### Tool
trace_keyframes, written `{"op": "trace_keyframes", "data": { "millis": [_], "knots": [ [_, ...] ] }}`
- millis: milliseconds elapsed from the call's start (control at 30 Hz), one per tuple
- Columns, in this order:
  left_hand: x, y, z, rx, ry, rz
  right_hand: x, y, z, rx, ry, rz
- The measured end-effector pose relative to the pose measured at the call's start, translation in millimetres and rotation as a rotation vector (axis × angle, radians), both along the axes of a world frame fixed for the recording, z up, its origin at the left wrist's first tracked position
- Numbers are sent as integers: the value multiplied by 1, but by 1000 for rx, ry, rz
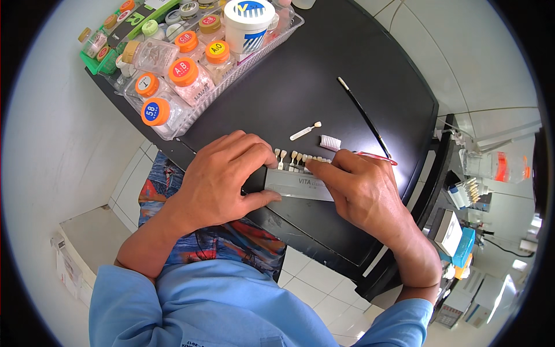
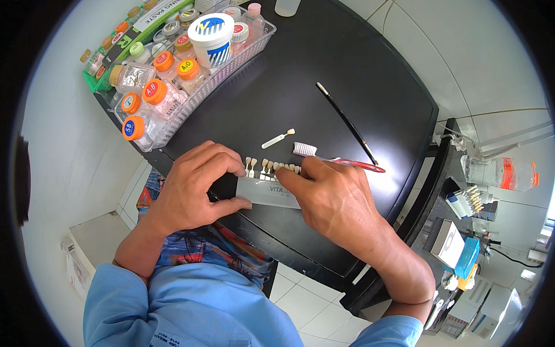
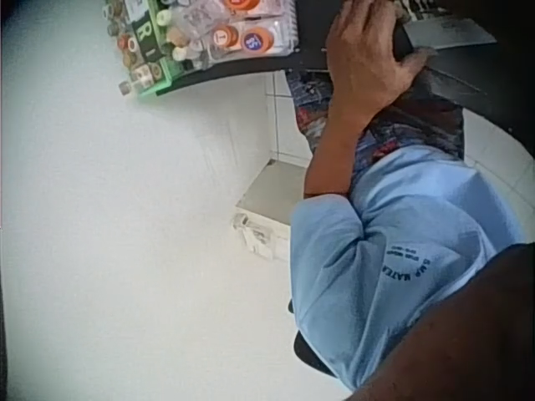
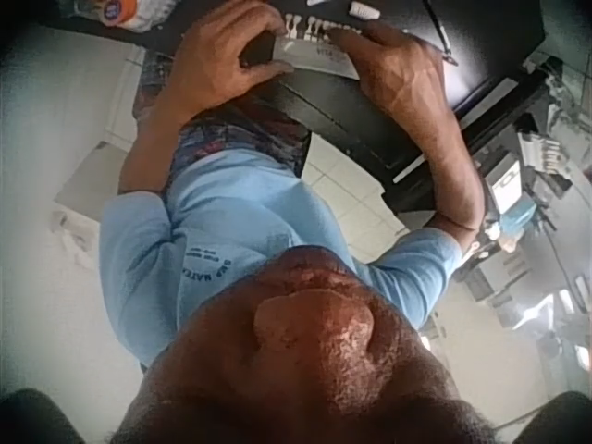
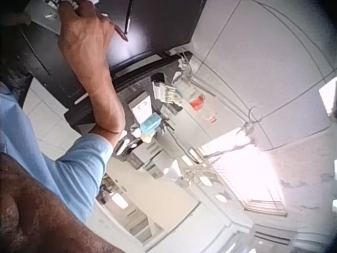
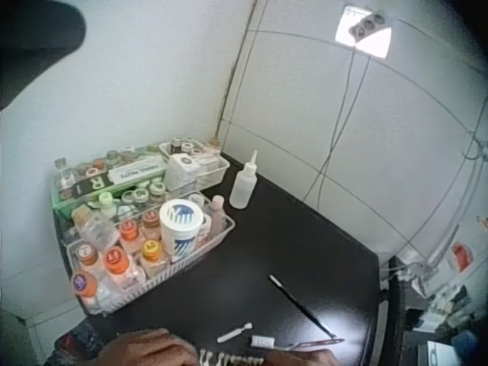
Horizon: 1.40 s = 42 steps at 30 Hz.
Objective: The recorder uses a dental shade guide to match a prosthetic crown and applies stain or paste with a fine brush.
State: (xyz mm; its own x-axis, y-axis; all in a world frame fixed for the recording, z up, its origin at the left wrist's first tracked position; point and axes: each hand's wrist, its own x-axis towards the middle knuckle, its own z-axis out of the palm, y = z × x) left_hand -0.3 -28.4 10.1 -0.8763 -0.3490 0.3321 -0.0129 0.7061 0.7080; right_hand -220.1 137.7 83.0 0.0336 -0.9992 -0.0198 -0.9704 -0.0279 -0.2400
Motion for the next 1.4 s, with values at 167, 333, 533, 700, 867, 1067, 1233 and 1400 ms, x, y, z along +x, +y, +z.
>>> {"op": "trace_keyframes", "data": {
  "millis": [167,333,533,700,867,1067,1233,1400],
  "knots": [
    [0,-1,1,1,3,-1,-1,-2,1,-9,-6,5],
    [0,-1,0,0,-1,-4,-1,-1,1,21,5,4],
    [0,0,1,2,-3,-1,0,-2,0,-28,-8,9],
    [0,-1,2,5,-7,-3,-1,-3,0,-37,-25,7],
    [1,-3,4,-3,-26,-21,-7,-5,5,-121,-70,-81],
    [2,-7,5,149,-58,-63,-24,-8,2,-306,-102,-175],
    [1,-6,6,165,-44,-41,-32,-10,6,-299,154,24],
    [0,-8,4,112,-18,-53,-25,-12,-2,-301,137,31]
  ]
}}
